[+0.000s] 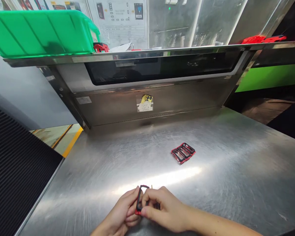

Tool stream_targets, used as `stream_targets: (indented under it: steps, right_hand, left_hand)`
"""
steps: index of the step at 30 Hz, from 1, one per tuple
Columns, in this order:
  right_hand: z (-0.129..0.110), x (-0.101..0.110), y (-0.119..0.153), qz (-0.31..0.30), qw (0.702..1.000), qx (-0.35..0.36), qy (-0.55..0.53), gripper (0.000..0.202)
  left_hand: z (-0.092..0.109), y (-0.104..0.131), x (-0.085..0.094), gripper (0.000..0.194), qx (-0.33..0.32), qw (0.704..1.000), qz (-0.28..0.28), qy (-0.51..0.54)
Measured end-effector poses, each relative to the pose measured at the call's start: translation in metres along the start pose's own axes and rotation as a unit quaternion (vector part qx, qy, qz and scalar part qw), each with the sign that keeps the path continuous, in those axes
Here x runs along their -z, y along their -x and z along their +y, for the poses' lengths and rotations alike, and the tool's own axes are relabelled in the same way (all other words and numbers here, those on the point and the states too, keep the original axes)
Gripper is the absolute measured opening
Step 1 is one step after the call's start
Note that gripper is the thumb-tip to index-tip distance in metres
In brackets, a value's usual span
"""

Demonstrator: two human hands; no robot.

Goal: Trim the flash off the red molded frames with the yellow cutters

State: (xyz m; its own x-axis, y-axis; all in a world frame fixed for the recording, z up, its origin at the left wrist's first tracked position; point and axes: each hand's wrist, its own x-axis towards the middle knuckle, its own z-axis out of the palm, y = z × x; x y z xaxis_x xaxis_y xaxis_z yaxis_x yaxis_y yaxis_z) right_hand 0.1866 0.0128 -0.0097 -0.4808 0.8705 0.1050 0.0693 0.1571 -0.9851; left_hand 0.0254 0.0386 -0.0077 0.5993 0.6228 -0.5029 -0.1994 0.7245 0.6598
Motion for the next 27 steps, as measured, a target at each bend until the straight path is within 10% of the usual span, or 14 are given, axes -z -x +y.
stream_targets:
  steps: [6,27]
  right_hand:
    - [-0.0013,0.0075,-0.0025,-0.084,0.991,-0.033,-0.102,0.034]
    - [0.0014,0.0037,-0.0003,-0.024,0.998,-0.038,-0.034,0.012]
  left_hand:
    - [-0.0003,-0.0007,0.0032,0.046,0.011,1.0,-0.003,0.009]
    - [-0.0011,0.0001,-0.0002,0.051,-0.01,1.0,-0.014,0.003]
